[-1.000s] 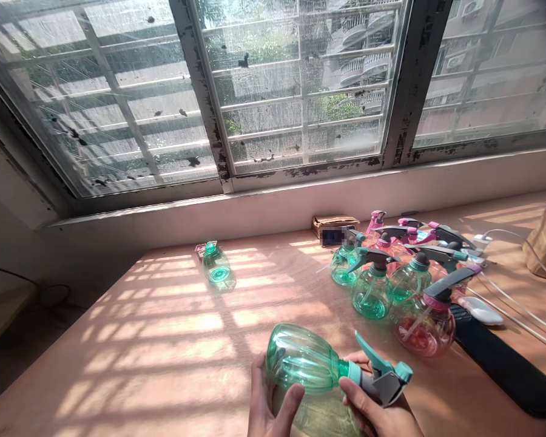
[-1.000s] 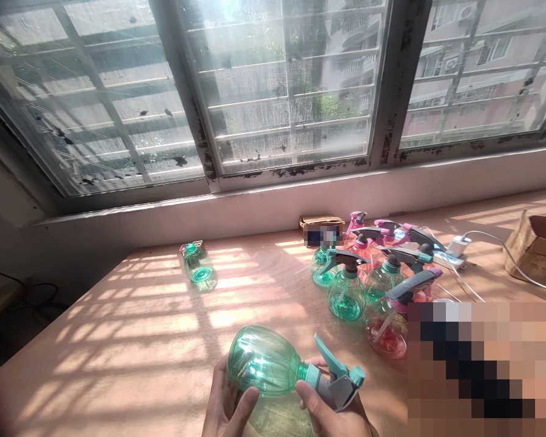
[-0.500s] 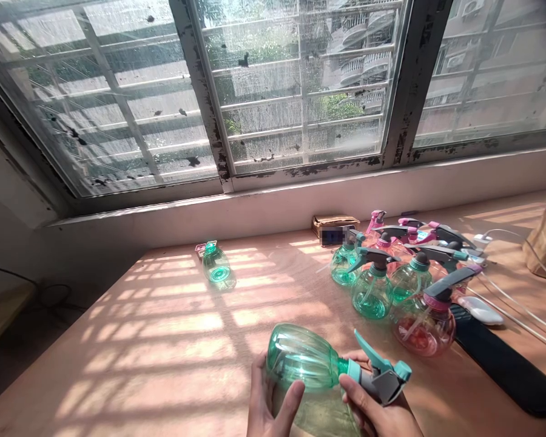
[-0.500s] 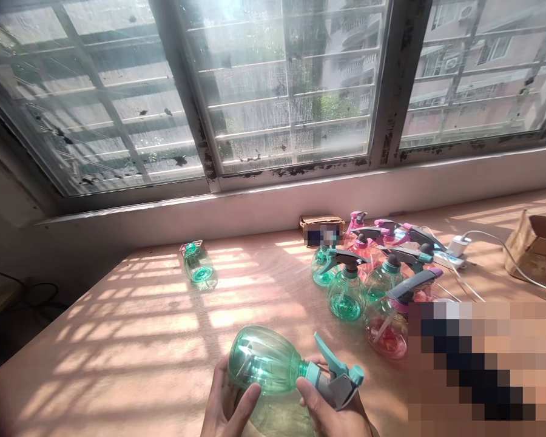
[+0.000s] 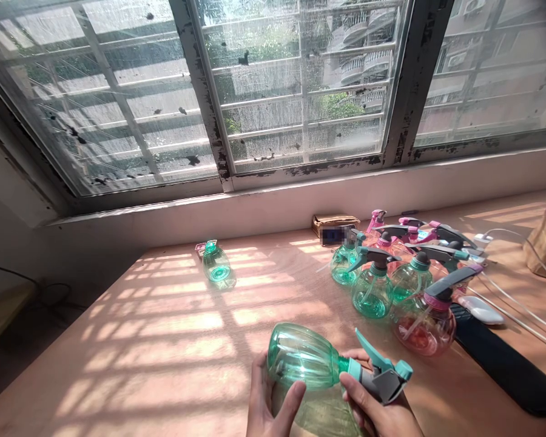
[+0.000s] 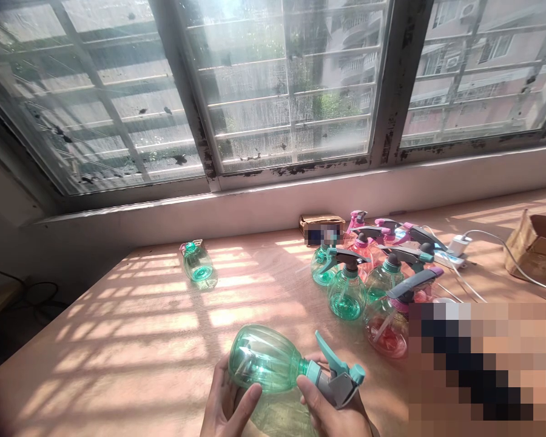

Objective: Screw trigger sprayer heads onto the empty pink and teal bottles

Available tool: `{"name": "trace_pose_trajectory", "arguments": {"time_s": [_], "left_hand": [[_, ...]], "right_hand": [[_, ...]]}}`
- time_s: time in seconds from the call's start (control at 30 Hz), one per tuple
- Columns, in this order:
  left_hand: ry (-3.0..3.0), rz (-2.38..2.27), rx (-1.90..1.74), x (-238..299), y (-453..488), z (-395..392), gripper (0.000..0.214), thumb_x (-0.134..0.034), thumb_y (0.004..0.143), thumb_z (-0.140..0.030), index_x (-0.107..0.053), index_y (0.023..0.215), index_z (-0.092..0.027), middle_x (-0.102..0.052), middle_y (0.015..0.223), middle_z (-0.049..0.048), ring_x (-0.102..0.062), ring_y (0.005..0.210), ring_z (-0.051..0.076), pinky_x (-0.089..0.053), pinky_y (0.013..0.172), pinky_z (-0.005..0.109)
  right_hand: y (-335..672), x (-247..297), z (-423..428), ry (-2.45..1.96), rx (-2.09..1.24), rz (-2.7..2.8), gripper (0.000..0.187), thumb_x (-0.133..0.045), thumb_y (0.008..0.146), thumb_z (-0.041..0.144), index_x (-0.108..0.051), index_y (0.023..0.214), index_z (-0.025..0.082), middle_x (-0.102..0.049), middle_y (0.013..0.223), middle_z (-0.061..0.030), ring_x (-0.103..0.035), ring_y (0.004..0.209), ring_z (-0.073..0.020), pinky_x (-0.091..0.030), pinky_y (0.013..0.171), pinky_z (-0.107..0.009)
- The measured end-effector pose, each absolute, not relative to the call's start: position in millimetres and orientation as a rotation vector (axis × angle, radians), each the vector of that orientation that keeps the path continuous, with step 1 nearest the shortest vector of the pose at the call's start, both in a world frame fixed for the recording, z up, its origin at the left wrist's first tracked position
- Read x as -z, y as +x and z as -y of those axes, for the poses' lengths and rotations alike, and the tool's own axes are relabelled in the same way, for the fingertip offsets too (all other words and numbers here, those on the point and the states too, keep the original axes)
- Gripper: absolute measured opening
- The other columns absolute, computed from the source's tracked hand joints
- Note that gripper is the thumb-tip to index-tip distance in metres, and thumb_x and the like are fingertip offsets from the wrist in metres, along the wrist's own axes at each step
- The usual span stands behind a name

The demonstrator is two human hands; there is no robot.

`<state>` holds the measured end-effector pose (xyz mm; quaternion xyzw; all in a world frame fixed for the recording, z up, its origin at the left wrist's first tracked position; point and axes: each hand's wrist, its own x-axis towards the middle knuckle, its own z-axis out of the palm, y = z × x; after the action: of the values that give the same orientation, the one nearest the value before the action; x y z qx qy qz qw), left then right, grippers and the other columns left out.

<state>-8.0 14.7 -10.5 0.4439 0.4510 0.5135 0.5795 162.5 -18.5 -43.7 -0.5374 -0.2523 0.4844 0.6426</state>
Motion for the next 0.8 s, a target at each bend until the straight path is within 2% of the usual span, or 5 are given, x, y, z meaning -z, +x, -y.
{"name": "trace_pose_trajectory", "arguments": {"time_s": [0.17, 0.53, 0.8], "left_hand": [[1.031, -1.064, -1.221, 14.8, -7.4, -15.2, 0.072, -0.083, 0.079, -0.056, -0.05, 0.134, -0.024, -0.073, 0.133, 0.0151, -0.064, 0.132, 0.037, -0.044, 0.112, 0.047], [1.022, -1.084, -1.22, 11.1, -6.2, -14.8, 0.068, -0.085, 0.078, -0.056, -0.055, 0.131, -0.024, -0.075, 0.127, 0.0137, -0.067, 0.127, 0.038, -0.048, 0.11, 0.047], [1.032, -1.07, -1.219, 5.7, -6.7, -14.8, 0.063, -0.085, 0.079, -0.054, -0.058, 0.128, -0.024, -0.077, 0.124, 0.0125, -0.068, 0.126, 0.037, -0.048, 0.111, 0.047]], "right_hand": [[160.9, 43.8, 18.2, -1.201, -1.076, 0.585, 0.059, -0.09, 0.07, 0.067, -0.066, 0.105, 0.027, -0.064, 0.057, 0.0039, -0.042, 0.043, -0.0107, -0.03, 0.044, -0.023], [160.3, 46.7, 18.4, -1.19, -1.08, 0.561, 0.06, -0.091, 0.071, 0.064, -0.064, 0.108, 0.026, -0.066, 0.058, 0.0047, -0.044, 0.042, -0.0093, -0.032, 0.042, -0.022], [161.1, 42.1, 19.4, -1.219, -1.096, 0.578, 0.063, -0.089, 0.07, 0.069, -0.066, 0.11, 0.026, -0.065, 0.059, 0.0041, -0.045, 0.042, -0.0097, -0.031, 0.042, -0.022]]}}
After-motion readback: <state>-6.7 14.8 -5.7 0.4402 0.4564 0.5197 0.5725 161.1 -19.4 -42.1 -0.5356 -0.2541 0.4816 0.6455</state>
